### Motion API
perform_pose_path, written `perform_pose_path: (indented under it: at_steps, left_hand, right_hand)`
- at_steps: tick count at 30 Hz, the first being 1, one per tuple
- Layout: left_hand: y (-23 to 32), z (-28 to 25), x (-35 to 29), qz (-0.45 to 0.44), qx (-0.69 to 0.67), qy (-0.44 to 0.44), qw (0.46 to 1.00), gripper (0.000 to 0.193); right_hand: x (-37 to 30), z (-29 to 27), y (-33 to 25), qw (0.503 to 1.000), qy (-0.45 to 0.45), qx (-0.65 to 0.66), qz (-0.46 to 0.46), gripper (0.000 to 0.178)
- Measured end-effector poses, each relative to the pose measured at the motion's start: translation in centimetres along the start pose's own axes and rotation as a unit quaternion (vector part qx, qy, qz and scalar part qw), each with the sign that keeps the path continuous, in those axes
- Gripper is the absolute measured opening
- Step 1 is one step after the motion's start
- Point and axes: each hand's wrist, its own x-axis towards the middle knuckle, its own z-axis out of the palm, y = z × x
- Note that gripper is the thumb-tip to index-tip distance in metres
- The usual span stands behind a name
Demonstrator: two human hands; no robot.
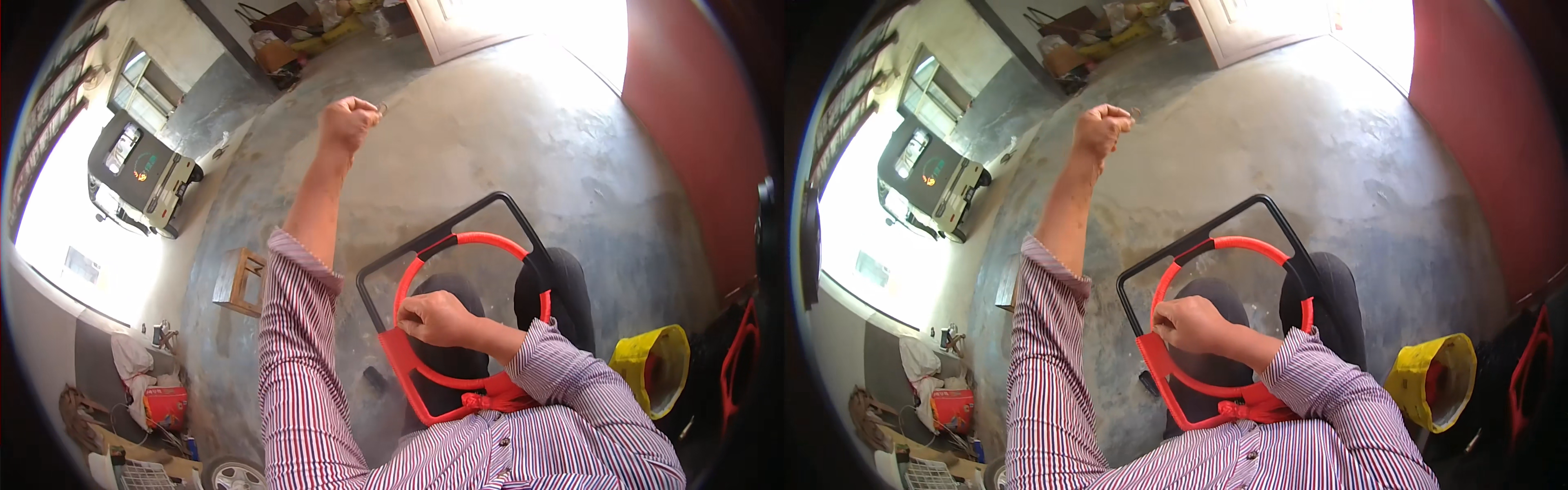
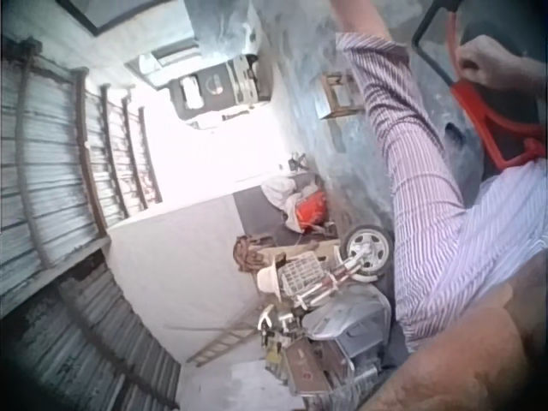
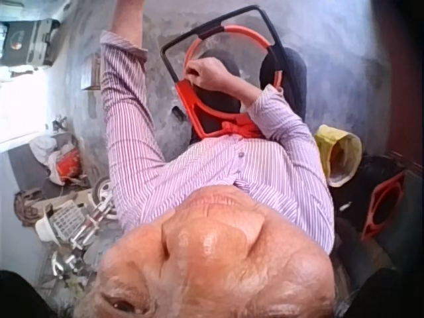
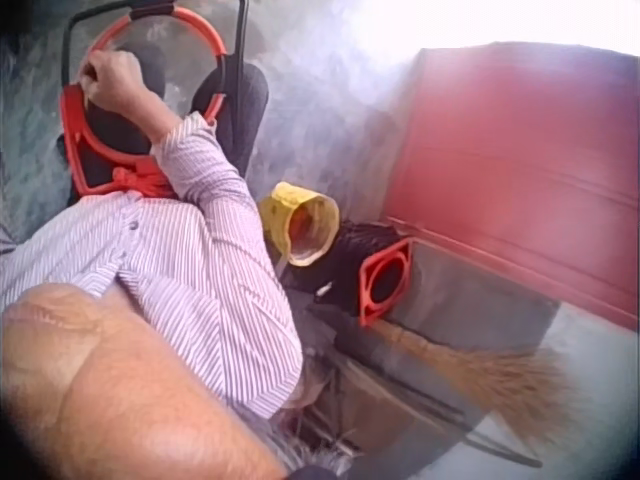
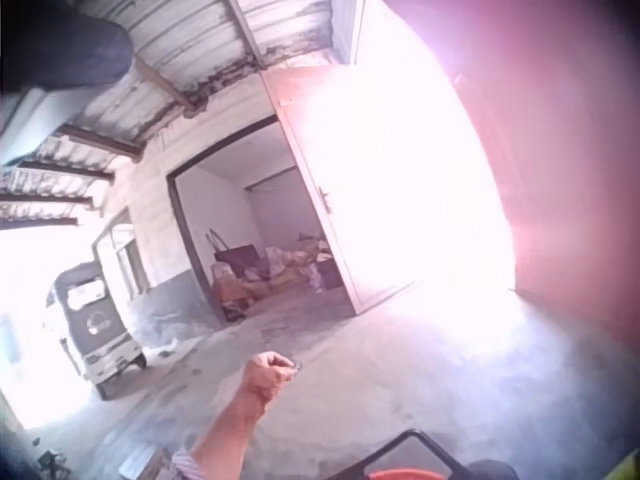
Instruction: Repairing a chair by weaving red plastic cord around the frame.
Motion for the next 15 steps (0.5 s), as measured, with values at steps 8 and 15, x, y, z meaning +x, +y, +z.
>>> perform_pose_path:
  at_steps: [8,15]
  left_hand:
    - [-4.3,3.0,-8.3,0.075,0.138,-0.116,0.981,0.013]
    - [-6.5,4.0,-12.4,-0.011,0.031,-0.183,0.983,0.005]
  right_hand:
    - [0.4,-0.1,1.1,0.999,0.017,-0.019,-0.019,0.009]
    - [0.4,0.5,1.3,1.0,0.018,0.004,0.009,0.007]
